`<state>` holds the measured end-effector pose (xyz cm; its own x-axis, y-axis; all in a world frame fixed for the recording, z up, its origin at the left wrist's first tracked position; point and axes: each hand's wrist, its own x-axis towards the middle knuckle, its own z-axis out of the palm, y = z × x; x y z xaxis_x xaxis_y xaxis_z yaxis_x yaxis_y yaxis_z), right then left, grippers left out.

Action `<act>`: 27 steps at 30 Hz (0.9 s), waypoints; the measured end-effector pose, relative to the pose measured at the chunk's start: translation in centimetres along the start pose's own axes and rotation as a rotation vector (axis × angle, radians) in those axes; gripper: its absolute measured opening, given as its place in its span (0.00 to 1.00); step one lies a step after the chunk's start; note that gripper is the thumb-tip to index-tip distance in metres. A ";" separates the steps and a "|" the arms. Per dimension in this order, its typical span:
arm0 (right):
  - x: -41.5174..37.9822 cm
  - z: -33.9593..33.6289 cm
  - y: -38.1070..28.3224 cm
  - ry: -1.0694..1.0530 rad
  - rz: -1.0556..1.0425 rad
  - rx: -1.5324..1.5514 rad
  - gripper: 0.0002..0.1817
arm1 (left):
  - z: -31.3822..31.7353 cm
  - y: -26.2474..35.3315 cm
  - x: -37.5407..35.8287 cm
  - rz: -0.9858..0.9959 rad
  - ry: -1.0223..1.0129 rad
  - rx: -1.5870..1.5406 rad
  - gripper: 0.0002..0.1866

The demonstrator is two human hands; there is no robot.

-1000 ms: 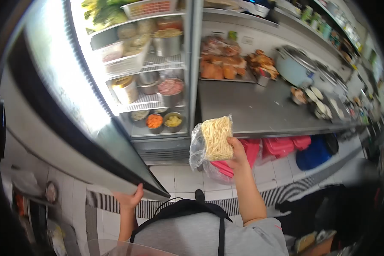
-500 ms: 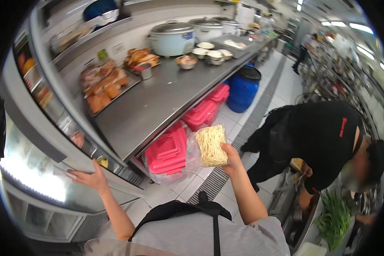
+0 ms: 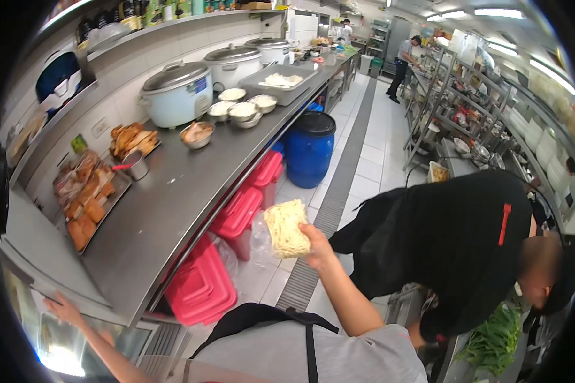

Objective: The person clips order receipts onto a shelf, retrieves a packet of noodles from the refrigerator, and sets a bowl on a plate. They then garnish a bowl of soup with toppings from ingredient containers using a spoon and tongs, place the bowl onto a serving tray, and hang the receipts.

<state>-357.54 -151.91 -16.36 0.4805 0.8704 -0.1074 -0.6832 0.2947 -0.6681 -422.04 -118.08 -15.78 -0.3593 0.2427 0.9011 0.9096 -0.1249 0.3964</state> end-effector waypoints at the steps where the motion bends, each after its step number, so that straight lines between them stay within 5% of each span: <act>1: 2.1 -0.8 -1.1 -0.009 0.006 0.032 0.23 | 1.1 -1.4 0.3 -0.065 -0.062 -0.060 0.38; 5: 9.9 -1.0 -6.0 -0.103 -0.021 0.071 0.24 | 2.4 -3.4 1.4 -0.227 -0.130 0.098 0.35; 7: 13.8 -0.8 -7.9 -0.128 -0.053 0.119 0.24 | 0.7 -0.2 1.6 -0.424 -0.209 0.018 0.34; 8: 15.9 -0.9 -8.7 -0.146 -0.078 0.171 0.24 | 0.7 2.7 0.7 -0.330 -0.108 0.124 0.32; 9: 18.1 -1.1 -9.5 -0.139 -0.097 0.204 0.24 | 0.4 6.2 -0.3 -0.234 -0.005 0.228 0.30; 11: 21.7 -1.5 -11.5 -0.151 -0.114 0.234 0.24 | 0.0 19.0 -2.5 -0.276 0.053 -0.036 0.26; 18: 34.7 -7.0 -20.2 -0.094 -0.177 0.261 0.23 | 11.7 50.9 -10.3 0.183 0.007 -0.380 0.25; 21: 38.6 -10.5 -25.7 -0.026 -0.231 0.235 0.24 | 16.2 65.0 -11.7 0.239 -0.073 -0.598 0.28; 24: 39.7 -14.9 -30.7 0.145 -0.294 0.225 0.23 | 21.5 77.5 -16.0 0.170 -0.304 -1.151 0.28; 27: 39.6 -19.8 -34.4 0.407 -0.436 0.260 0.23 | 25.0 87.4 -20.4 0.484 -0.379 -1.257 0.23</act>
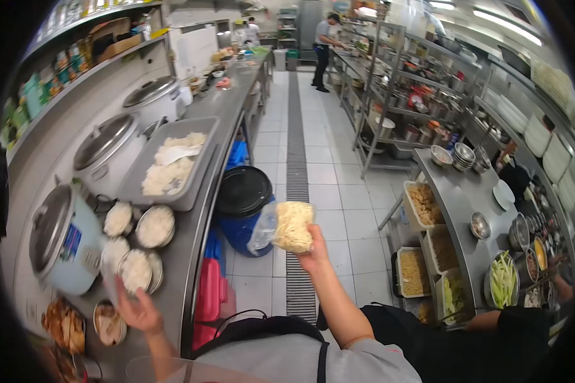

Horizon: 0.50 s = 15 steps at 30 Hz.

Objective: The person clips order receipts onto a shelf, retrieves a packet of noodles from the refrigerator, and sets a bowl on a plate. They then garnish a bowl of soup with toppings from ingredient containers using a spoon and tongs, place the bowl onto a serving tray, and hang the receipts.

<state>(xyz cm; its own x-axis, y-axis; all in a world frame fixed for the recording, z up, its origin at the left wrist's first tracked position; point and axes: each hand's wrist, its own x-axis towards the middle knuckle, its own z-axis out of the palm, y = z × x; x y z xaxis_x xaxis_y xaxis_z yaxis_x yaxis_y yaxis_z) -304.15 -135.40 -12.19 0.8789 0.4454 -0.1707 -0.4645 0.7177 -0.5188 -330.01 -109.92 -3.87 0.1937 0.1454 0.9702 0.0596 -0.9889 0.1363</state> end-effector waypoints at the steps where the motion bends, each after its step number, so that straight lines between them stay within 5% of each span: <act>1: 0.9 -0.6 -1.5 0.021 -0.015 0.005 0.23 | 3.4 0.7 0.8 0.013 -0.034 -0.114 0.19; 5: 6.5 -4.0 -7.4 0.144 -0.177 0.004 0.22 | 15.5 3.8 4.0 0.104 -0.171 -0.418 0.13; 11: 19.5 -5.4 -13.7 0.188 -0.249 0.017 0.22 | 33.1 5.8 5.4 -0.149 -0.134 -0.546 0.10; 15: 29.1 -5.7 -14.7 0.205 -0.004 -0.037 0.22 | 43.8 5.6 7.3 -0.268 -0.241 -0.618 0.10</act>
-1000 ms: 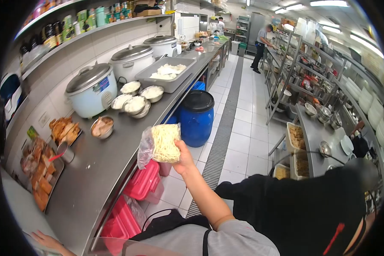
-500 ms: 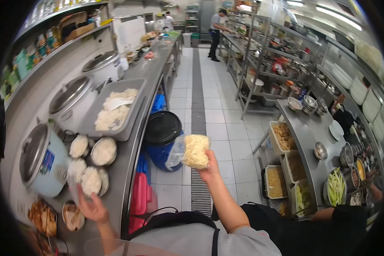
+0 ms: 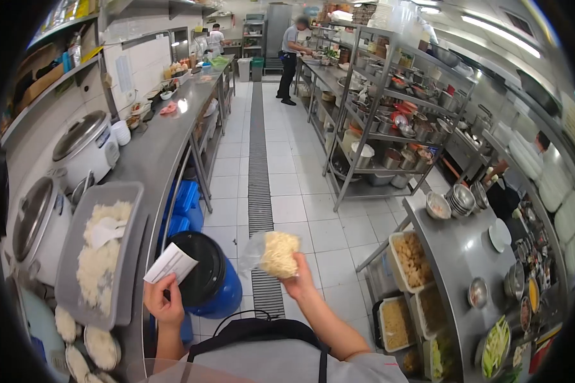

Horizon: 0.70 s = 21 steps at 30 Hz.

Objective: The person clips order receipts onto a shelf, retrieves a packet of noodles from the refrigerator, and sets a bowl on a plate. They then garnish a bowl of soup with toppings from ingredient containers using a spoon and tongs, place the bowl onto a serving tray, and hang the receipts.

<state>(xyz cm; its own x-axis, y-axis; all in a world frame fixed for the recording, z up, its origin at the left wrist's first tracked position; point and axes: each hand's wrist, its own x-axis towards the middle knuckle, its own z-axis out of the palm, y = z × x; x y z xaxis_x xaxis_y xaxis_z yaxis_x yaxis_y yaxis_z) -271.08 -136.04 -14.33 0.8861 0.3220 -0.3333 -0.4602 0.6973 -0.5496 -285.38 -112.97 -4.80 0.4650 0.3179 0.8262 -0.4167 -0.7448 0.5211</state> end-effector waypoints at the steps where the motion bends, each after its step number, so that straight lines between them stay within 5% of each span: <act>1: 2.4 0.4 -0.3 0.004 0.077 -0.020 0.22 | 1.7 -1.1 1.4 -0.006 -0.005 0.017 0.10; 10: 26.3 3.8 -8.0 -0.099 0.147 -0.034 0.22 | 19.6 -17.4 12.1 -0.275 0.115 -0.198 0.25; 21: 50.8 7.8 -23.6 0.187 -0.156 0.036 0.19 | 43.7 -33.7 36.5 -0.142 -0.131 -0.370 0.25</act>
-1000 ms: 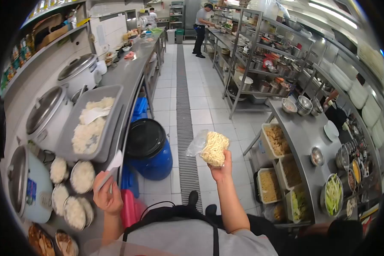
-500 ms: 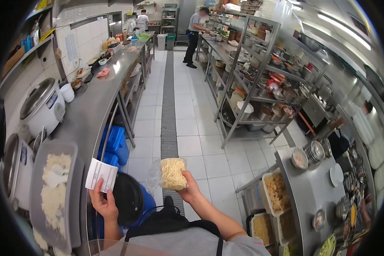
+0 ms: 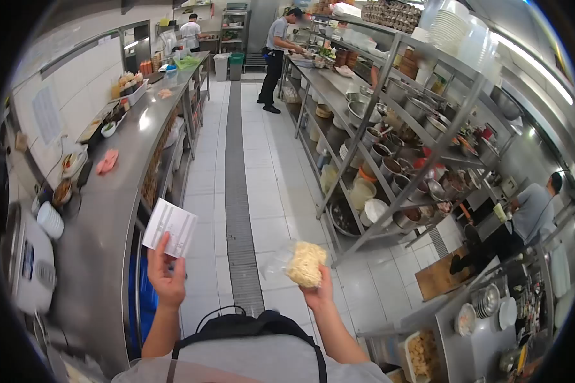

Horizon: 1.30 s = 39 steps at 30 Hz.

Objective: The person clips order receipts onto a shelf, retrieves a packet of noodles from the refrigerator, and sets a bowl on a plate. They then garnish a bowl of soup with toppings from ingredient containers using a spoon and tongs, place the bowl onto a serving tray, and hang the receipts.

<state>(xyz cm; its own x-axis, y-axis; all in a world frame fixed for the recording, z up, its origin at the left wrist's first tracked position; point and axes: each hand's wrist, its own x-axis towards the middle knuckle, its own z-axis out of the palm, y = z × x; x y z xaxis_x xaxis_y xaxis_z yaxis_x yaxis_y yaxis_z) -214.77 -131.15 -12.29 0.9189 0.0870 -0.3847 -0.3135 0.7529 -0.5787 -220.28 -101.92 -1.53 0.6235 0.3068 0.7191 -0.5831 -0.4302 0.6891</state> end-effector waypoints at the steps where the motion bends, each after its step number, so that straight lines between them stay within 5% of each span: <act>1: 2.2 0.5 -0.7 0.061 -0.031 0.000 0.19 | 1.4 -2.2 1.9 0.007 -0.007 0.002 0.25; 5: 13.7 0.8 -2.1 0.151 -0.029 -0.053 0.19 | 5.9 -10.8 8.1 0.020 -0.065 0.068 0.25; 7: 20.8 3.0 -3.2 0.114 -0.002 -0.044 0.19 | 7.8 -15.1 11.7 -0.125 -0.011 0.049 0.25; 17: 52.0 28.9 -6.6 -0.316 0.162 -0.115 0.21 | 13.2 -34.2 31.1 -0.184 0.276 0.009 0.22; 23: 69.5 35.4 -8.5 -0.431 0.170 -0.028 0.22 | 18.1 -48.4 44.4 -0.268 0.306 -0.009 0.21; 30: 83.2 35.7 -15.5 -0.064 -0.002 0.024 0.21 | 29.8 -59.9 65.6 -0.245 -0.015 0.009 0.18; 35: 93.0 34.8 -20.6 0.195 -0.145 0.055 0.20 | 40.8 -67.5 75.3 -0.044 -0.181 -0.039 0.17; 39: 105.3 37.8 -25.2 0.135 -0.146 0.039 0.19 | 47.4 -74.8 79.8 -0.218 -0.165 -0.044 0.17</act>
<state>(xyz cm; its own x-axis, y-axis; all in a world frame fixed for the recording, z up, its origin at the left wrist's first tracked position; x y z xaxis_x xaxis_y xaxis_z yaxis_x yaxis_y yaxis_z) -101.08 -116.28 -11.05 0.9129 -0.1113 -0.3928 -0.1669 0.7763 -0.6079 -102.19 -85.53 0.08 0.8108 0.2443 0.5319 -0.4458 -0.3310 0.8317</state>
